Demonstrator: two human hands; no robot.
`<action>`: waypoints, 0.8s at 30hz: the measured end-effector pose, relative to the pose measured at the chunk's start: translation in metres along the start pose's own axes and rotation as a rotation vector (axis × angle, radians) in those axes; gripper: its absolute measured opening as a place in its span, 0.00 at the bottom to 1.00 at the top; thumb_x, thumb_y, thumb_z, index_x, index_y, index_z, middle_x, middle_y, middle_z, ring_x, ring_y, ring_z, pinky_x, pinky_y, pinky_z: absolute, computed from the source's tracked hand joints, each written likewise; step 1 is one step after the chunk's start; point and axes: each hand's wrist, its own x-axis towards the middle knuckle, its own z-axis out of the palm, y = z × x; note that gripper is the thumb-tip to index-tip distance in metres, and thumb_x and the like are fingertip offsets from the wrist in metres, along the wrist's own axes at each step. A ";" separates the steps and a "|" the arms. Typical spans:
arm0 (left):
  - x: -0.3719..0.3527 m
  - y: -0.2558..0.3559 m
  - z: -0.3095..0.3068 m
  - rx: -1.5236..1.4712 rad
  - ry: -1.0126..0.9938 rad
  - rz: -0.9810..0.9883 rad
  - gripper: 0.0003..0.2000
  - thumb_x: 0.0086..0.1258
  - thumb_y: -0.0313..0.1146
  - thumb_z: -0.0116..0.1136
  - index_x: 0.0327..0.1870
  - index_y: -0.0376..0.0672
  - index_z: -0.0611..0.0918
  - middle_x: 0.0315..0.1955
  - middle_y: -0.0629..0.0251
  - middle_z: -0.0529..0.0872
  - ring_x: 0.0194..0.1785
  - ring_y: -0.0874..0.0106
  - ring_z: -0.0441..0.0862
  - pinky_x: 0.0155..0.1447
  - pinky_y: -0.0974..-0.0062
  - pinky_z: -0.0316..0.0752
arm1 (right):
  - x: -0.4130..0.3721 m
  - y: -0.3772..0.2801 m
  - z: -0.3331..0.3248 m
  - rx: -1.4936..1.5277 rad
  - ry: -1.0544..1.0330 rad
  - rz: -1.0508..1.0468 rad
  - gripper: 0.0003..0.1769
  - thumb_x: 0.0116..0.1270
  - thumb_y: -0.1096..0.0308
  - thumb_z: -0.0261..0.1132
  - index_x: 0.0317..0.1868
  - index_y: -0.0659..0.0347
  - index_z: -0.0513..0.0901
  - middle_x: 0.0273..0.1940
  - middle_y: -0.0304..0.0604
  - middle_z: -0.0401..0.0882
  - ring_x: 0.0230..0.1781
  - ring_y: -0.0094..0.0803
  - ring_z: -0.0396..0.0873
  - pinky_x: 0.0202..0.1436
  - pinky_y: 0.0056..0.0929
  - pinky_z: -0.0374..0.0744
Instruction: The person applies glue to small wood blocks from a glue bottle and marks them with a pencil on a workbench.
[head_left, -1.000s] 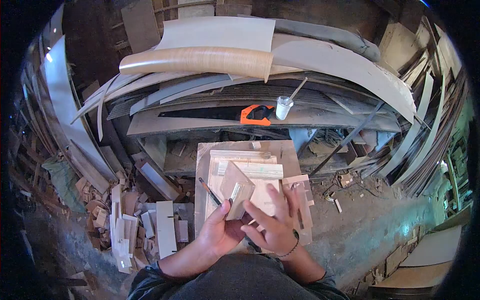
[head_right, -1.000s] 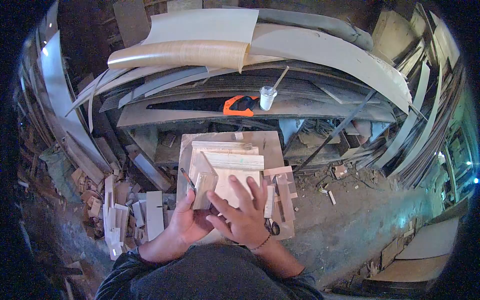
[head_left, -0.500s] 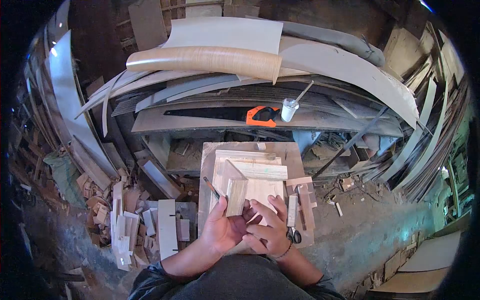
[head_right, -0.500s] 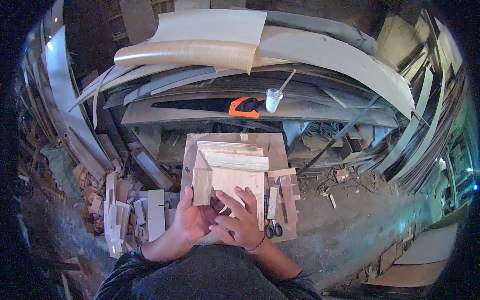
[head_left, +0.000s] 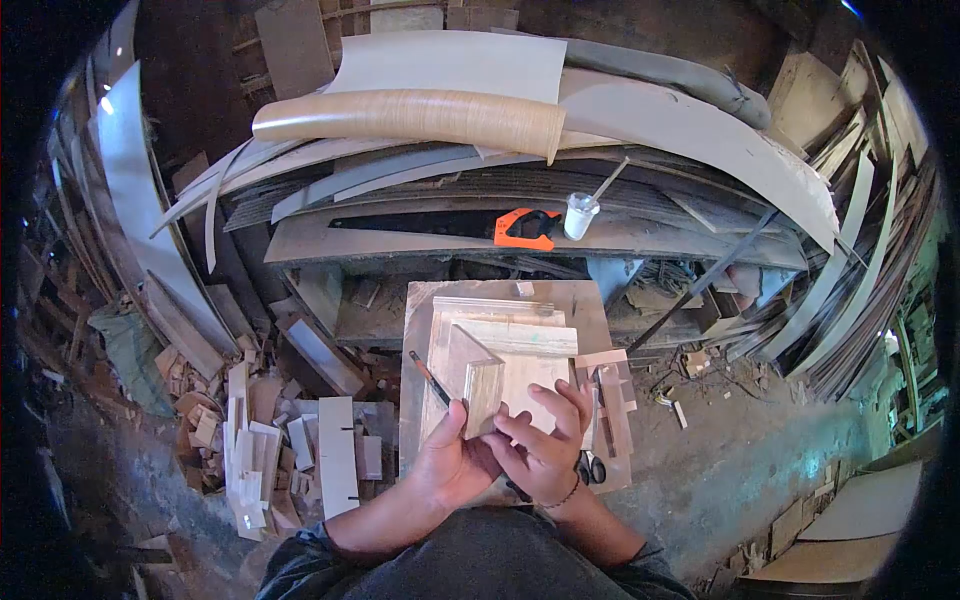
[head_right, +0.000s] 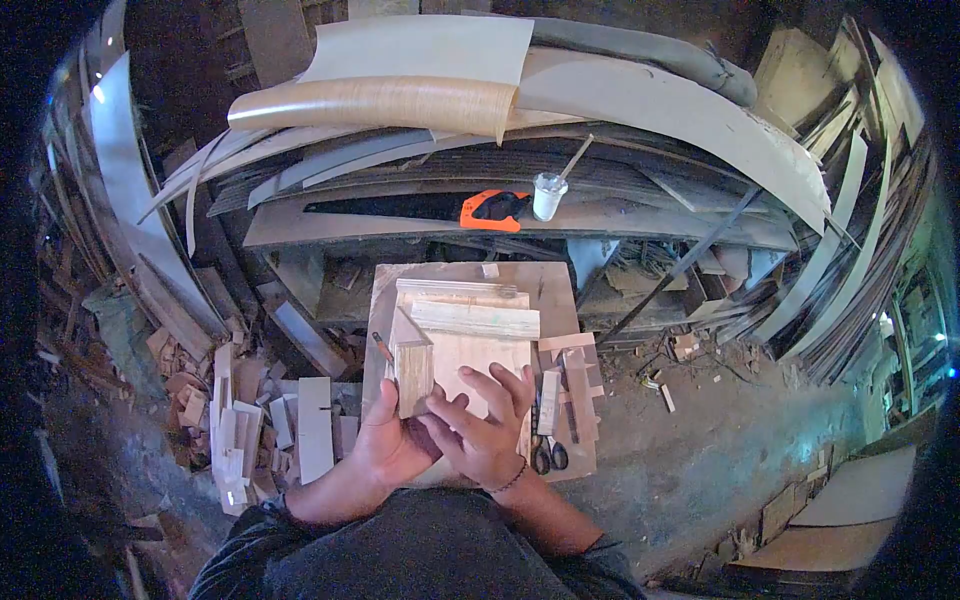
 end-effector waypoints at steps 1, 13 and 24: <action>0.000 0.001 0.005 0.026 0.036 0.002 0.29 0.73 0.55 0.55 0.67 0.45 0.71 0.55 0.60 0.82 0.67 0.54 0.73 0.75 0.50 0.61 | 0.003 0.000 0.000 0.019 0.003 0.007 0.26 0.47 0.59 0.81 0.49 0.45 0.86 0.60 0.44 0.73 0.67 0.51 0.63 0.72 0.59 0.54; -0.006 0.012 -0.012 0.474 -0.028 0.017 0.33 0.62 0.40 0.72 0.66 0.36 0.72 0.57 0.59 0.83 0.65 0.64 0.76 0.70 0.62 0.66 | 0.022 0.021 -0.024 0.300 -0.088 0.218 0.57 0.42 0.56 0.85 0.70 0.60 0.63 0.68 0.56 0.59 0.71 0.53 0.60 0.72 0.49 0.63; -0.006 0.051 -0.011 1.450 -0.135 0.027 0.38 0.55 0.36 0.78 0.66 0.33 0.71 0.58 0.56 0.81 0.61 0.66 0.78 0.67 0.66 0.69 | 0.020 0.046 -0.038 1.002 -0.142 0.567 0.32 0.63 0.74 0.71 0.67 0.64 0.70 0.53 0.47 0.78 0.56 0.34 0.76 0.64 0.34 0.72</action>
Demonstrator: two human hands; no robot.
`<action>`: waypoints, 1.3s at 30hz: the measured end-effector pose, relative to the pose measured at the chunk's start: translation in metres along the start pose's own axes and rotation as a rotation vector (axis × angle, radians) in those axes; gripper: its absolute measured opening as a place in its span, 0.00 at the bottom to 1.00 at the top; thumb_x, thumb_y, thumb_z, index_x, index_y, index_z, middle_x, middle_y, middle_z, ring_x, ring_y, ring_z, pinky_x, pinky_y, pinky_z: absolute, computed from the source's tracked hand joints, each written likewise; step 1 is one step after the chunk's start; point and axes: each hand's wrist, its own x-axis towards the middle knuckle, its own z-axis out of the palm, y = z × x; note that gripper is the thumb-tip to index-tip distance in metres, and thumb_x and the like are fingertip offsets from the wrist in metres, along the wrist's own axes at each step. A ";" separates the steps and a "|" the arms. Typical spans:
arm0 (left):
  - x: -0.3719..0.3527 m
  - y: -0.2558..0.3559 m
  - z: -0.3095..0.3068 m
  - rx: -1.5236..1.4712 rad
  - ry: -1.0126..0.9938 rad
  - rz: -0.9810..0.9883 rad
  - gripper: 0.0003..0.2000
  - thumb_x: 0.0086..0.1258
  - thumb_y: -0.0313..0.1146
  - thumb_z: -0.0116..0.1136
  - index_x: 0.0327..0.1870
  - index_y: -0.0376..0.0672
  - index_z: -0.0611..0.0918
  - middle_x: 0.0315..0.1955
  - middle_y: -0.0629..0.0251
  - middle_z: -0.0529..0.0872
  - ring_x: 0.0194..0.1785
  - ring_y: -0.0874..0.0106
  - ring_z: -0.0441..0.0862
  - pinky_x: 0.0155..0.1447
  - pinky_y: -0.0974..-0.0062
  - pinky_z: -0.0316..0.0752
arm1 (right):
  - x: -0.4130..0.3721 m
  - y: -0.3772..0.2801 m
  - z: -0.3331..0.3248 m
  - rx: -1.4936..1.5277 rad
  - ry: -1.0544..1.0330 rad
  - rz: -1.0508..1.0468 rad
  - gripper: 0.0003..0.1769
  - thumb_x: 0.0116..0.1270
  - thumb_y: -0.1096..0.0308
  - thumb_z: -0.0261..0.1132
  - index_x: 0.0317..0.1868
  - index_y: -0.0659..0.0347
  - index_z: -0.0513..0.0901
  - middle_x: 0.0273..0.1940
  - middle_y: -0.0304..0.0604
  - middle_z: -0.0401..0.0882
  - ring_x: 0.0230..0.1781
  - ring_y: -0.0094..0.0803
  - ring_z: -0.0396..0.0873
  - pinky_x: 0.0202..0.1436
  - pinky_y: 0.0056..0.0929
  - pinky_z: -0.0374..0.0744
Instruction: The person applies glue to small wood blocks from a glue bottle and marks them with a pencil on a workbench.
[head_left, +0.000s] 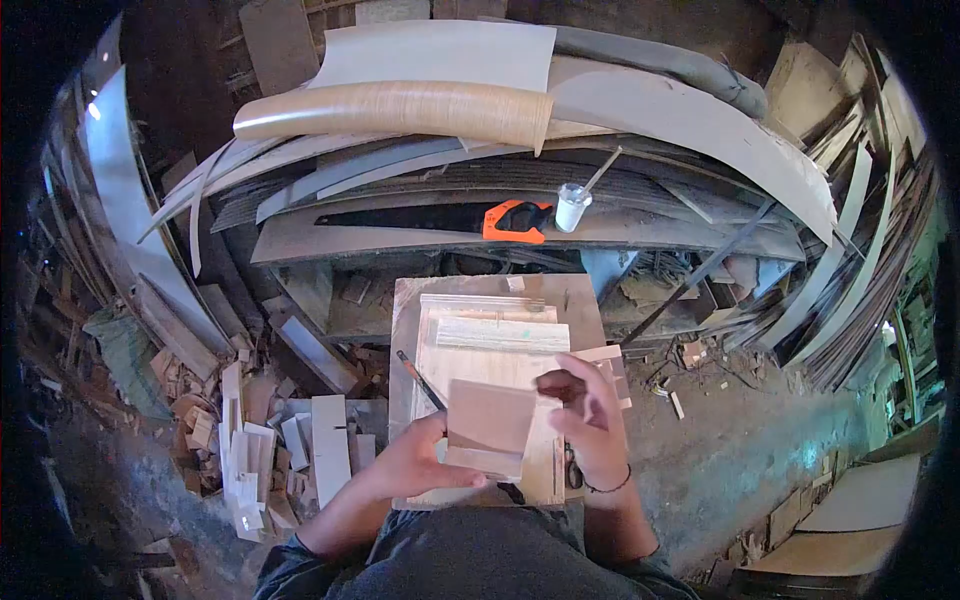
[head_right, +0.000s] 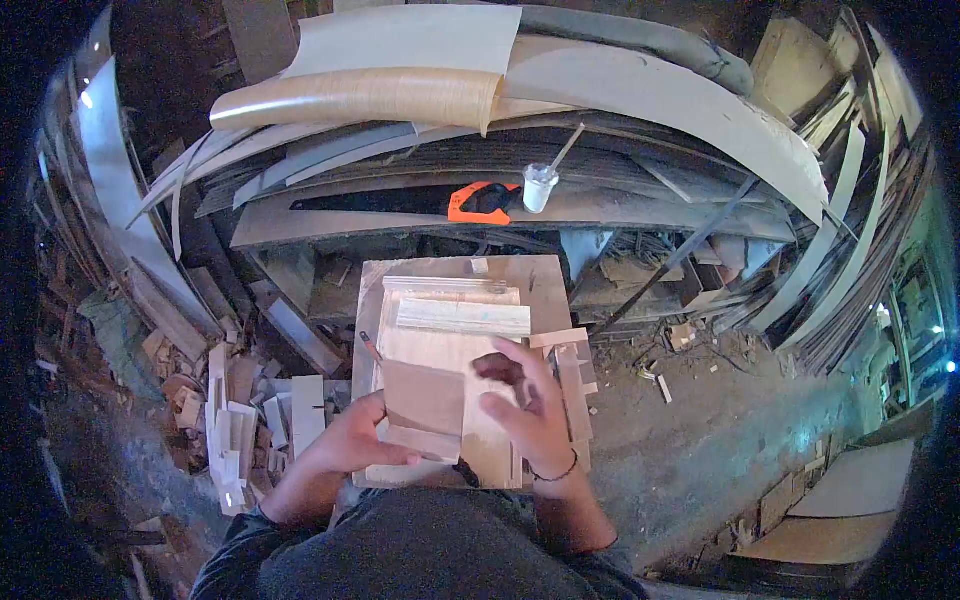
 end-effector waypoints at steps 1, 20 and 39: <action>0.002 0.002 -0.003 0.194 -0.041 0.013 0.39 0.55 0.37 0.79 0.66 0.33 0.70 0.58 0.55 0.81 0.60 0.66 0.79 0.66 0.67 0.70 | 0.003 -0.002 0.006 0.109 -0.054 0.087 0.31 0.65 0.75 0.70 0.67 0.64 0.70 0.52 0.46 0.79 0.55 0.32 0.76 0.63 0.32 0.72; 0.055 -0.072 -0.017 -0.167 0.272 0.009 0.21 0.57 0.24 0.75 0.52 0.33 0.80 0.45 0.65 0.84 0.46 0.76 0.83 0.53 0.77 0.79 | 0.008 0.099 -0.027 -0.483 0.034 0.218 0.13 0.64 0.71 0.68 0.46 0.69 0.80 0.38 0.42 0.85 0.35 0.28 0.82 0.41 0.29 0.79; 0.061 -0.078 -0.017 0.238 0.246 -0.041 0.28 0.56 0.26 0.76 0.59 0.37 0.79 0.44 0.64 0.83 0.47 0.76 0.83 0.52 0.75 0.80 | -0.045 0.068 -0.125 -0.752 0.541 0.224 0.09 0.63 0.70 0.69 0.43 0.62 0.84 0.37 0.42 0.83 0.37 0.28 0.80 0.43 0.27 0.77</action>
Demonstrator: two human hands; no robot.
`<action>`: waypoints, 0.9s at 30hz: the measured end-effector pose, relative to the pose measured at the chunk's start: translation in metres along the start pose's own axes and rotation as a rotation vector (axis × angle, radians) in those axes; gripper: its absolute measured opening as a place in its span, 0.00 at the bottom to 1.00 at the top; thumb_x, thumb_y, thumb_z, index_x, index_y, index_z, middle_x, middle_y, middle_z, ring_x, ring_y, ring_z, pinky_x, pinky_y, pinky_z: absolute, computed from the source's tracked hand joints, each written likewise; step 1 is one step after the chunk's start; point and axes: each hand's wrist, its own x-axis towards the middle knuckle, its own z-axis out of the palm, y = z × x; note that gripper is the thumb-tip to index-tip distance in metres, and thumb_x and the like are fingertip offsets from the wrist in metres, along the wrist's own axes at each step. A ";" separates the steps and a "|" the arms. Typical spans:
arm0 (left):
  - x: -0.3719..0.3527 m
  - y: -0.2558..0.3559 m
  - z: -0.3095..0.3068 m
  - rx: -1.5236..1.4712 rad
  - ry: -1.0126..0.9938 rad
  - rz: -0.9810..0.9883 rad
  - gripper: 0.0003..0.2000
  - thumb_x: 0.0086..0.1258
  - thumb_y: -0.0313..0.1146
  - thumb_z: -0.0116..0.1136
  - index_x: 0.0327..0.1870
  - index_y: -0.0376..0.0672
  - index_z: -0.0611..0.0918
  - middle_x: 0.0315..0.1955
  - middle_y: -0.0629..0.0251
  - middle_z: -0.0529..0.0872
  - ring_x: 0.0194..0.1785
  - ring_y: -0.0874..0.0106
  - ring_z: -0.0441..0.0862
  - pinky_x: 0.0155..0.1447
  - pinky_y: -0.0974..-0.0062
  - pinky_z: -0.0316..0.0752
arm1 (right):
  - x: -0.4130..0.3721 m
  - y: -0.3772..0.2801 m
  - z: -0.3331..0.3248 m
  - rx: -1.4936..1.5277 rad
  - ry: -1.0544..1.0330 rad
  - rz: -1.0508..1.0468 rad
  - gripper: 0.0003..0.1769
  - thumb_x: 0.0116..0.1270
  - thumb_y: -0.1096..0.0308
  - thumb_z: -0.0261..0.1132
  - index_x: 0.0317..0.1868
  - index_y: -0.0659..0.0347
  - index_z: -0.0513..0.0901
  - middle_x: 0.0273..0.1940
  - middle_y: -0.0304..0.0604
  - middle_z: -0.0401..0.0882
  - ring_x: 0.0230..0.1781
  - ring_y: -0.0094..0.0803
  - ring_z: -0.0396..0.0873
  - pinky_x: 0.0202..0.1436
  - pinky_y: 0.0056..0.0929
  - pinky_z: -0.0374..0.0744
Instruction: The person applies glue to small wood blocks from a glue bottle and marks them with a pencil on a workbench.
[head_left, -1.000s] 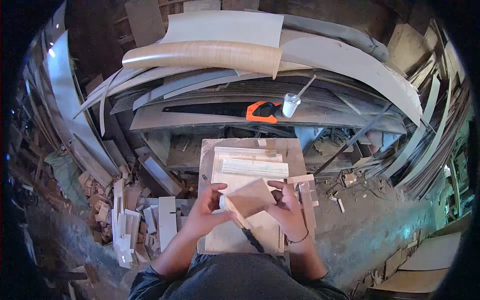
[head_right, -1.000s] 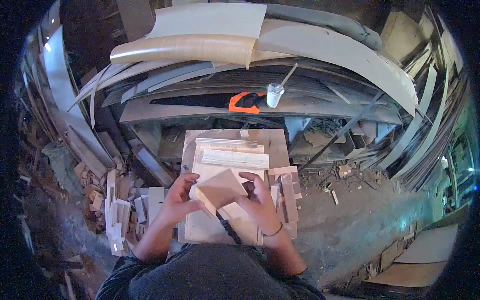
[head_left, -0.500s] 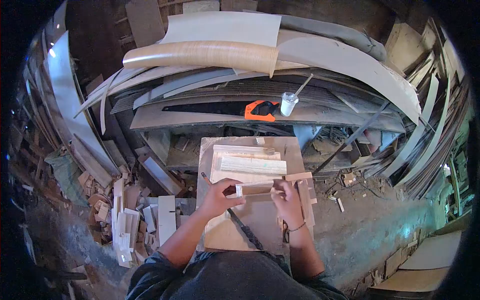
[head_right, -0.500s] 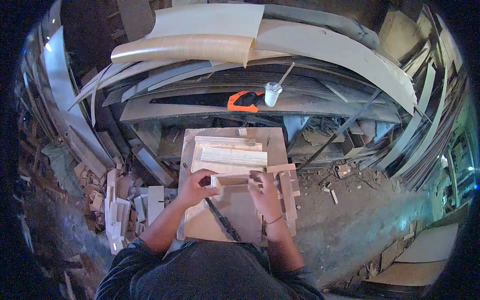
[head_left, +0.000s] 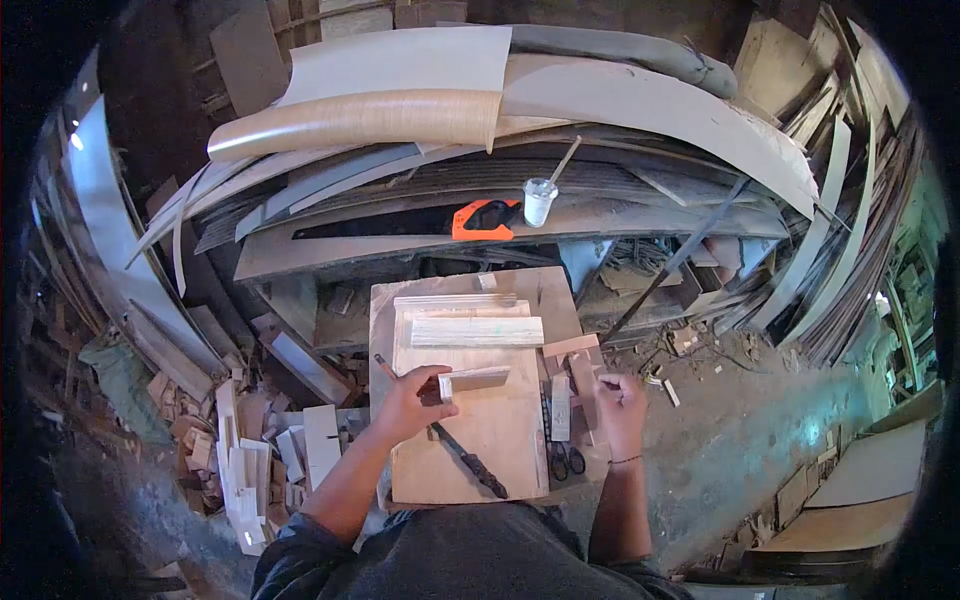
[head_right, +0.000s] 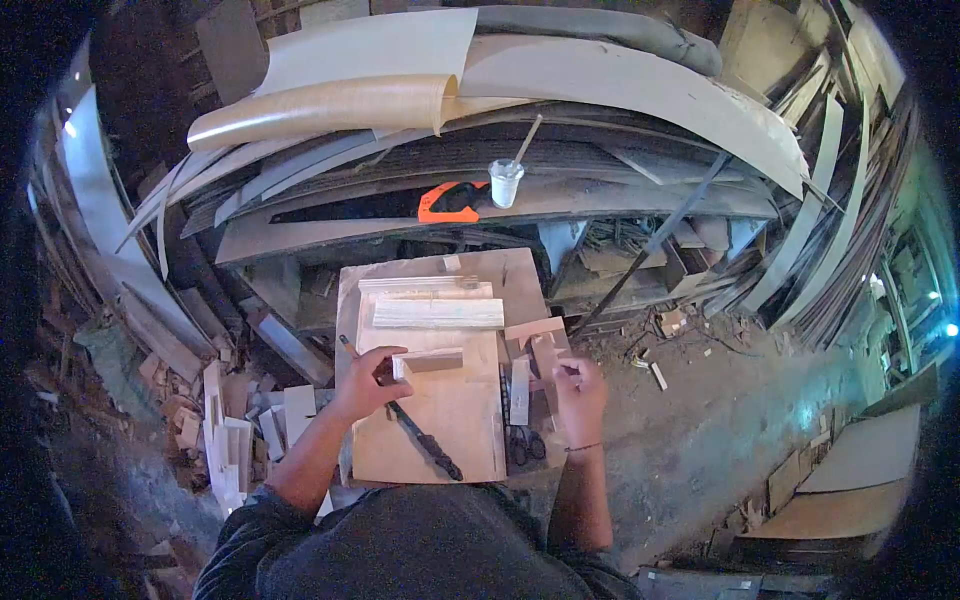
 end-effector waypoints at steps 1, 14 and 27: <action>-0.001 0.004 0.000 0.044 0.003 0.002 0.28 0.55 0.26 0.76 0.59 0.38 0.79 0.44 0.65 0.83 0.47 0.75 0.83 0.52 0.75 0.80 | -0.004 -0.001 -0.001 -0.038 -0.026 0.041 0.09 0.62 0.70 0.70 0.43 0.62 0.84 0.37 0.43 0.83 0.38 0.31 0.80 0.44 0.29 0.77; -0.001 -0.018 0.003 0.119 0.072 0.013 0.25 0.56 0.28 0.76 0.56 0.37 0.80 0.42 0.61 0.86 0.44 0.74 0.84 0.50 0.74 0.80 | -0.023 0.002 0.008 -0.599 0.004 -0.205 0.17 0.56 0.62 0.73 0.45 0.57 0.84 0.44 0.49 0.82 0.48 0.51 0.77 0.54 0.46 0.75; -0.009 0.007 0.008 0.174 0.092 -0.019 0.25 0.57 0.29 0.75 0.56 0.37 0.81 0.41 0.62 0.87 0.43 0.75 0.85 0.49 0.75 0.80 | -0.033 -0.015 0.030 -0.419 -0.172 -0.071 0.33 0.53 0.62 0.75 0.59 0.63 0.77 0.46 0.53 0.85 0.47 0.50 0.83 0.53 0.43 0.80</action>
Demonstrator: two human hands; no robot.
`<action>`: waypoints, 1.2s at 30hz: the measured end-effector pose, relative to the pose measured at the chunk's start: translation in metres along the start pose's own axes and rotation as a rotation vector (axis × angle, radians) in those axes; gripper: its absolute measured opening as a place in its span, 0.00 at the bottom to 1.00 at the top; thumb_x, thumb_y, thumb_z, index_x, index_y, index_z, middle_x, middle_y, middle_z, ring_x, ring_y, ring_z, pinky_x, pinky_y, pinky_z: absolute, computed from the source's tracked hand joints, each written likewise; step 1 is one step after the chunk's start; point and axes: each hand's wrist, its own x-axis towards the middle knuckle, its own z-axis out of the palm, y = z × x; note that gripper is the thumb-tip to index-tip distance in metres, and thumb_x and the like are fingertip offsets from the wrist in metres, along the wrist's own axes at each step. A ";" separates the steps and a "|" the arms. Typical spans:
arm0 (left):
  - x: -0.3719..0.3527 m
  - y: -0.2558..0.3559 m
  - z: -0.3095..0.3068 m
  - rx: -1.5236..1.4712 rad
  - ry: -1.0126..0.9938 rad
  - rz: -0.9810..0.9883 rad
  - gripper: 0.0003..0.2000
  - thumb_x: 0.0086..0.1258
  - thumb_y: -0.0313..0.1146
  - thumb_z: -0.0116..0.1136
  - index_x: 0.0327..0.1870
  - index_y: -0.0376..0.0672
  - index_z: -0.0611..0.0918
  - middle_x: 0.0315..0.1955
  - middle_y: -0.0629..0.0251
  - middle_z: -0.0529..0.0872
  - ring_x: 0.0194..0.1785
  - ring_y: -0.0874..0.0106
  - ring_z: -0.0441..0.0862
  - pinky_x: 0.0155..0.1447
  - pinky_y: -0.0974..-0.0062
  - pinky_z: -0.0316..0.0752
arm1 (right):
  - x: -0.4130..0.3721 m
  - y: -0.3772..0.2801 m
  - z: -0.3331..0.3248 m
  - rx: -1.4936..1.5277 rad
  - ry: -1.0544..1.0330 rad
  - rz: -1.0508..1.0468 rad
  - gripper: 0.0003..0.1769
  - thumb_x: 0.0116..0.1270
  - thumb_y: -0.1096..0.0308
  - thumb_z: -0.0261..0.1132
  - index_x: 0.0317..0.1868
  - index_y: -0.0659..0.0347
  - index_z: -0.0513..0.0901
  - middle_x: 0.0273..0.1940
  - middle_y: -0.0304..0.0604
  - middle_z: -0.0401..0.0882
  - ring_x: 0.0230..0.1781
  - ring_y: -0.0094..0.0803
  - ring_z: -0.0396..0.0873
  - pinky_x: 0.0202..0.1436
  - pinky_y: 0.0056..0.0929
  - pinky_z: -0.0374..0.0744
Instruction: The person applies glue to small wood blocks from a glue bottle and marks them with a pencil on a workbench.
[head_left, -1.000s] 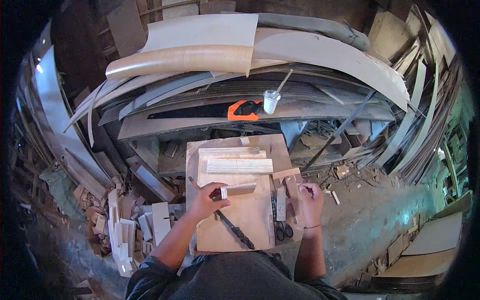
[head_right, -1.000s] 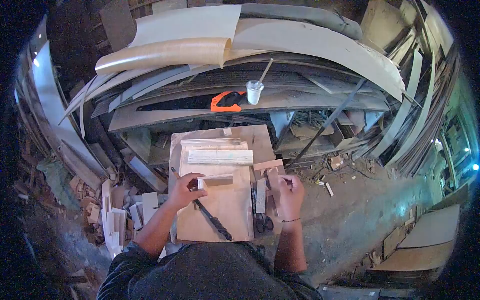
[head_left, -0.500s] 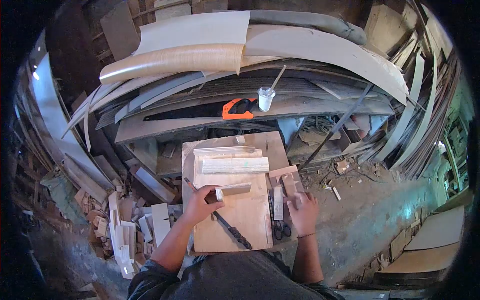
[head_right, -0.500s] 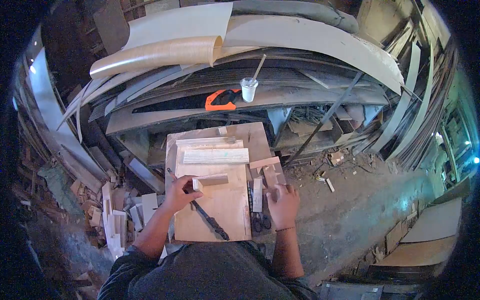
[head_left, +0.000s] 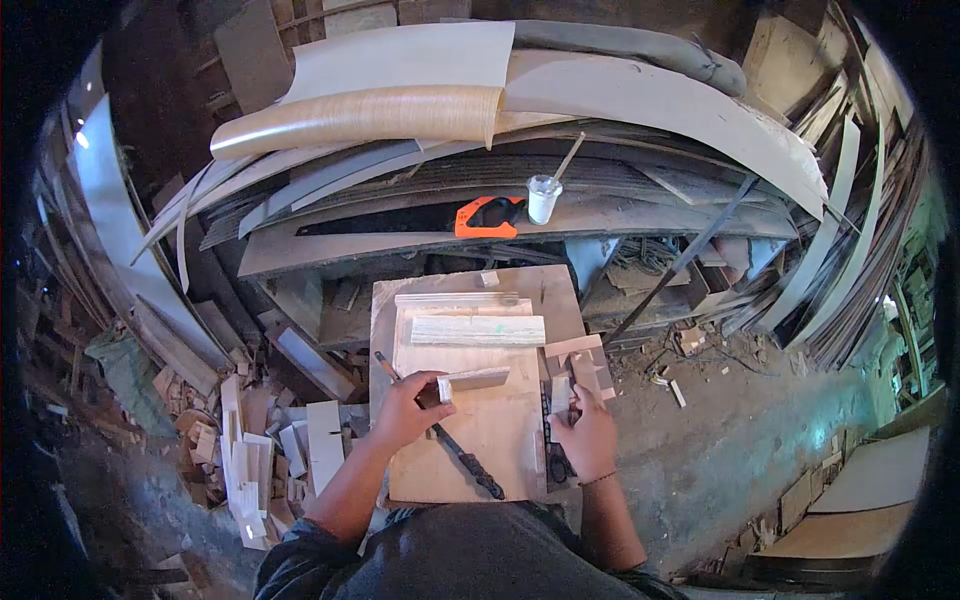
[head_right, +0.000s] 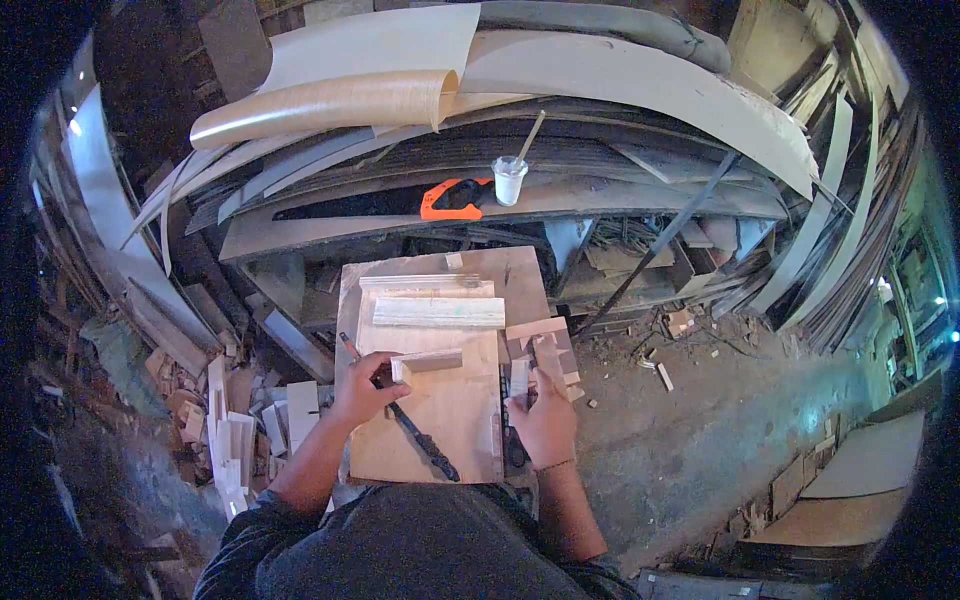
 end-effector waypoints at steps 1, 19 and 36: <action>0.000 0.000 0.000 -0.013 -0.006 -0.016 0.25 0.57 0.29 0.75 0.56 0.37 0.81 0.41 0.61 0.87 0.44 0.74 0.85 0.50 0.75 0.80 | 0.000 -0.001 0.002 -0.023 0.017 0.000 0.34 0.53 0.62 0.75 0.61 0.64 0.76 0.46 0.54 0.84 0.47 0.50 0.83 0.54 0.43 0.80; -0.034 0.023 0.017 -0.697 0.071 -0.083 0.20 0.61 0.22 0.72 0.51 0.35 0.75 0.40 0.64 0.85 0.43 0.76 0.85 0.51 0.76 0.82 | -0.021 -0.048 -0.013 1.454 -0.512 0.152 0.19 0.60 0.77 0.62 0.54 0.62 0.76 0.46 0.42 0.82 0.46 0.27 0.81 0.47 0.28 0.80; -0.060 0.066 0.015 -0.528 0.077 0.036 0.24 0.57 0.31 0.79 0.49 0.34 0.77 0.39 0.62 0.87 0.42 0.75 0.86 0.49 0.75 0.82 | -0.044 -0.105 -0.022 0.555 -0.139 -0.340 0.28 0.51 0.67 0.80 0.51 0.67 0.78 0.44 0.50 0.82 0.40 0.35 0.83 0.43 0.33 0.81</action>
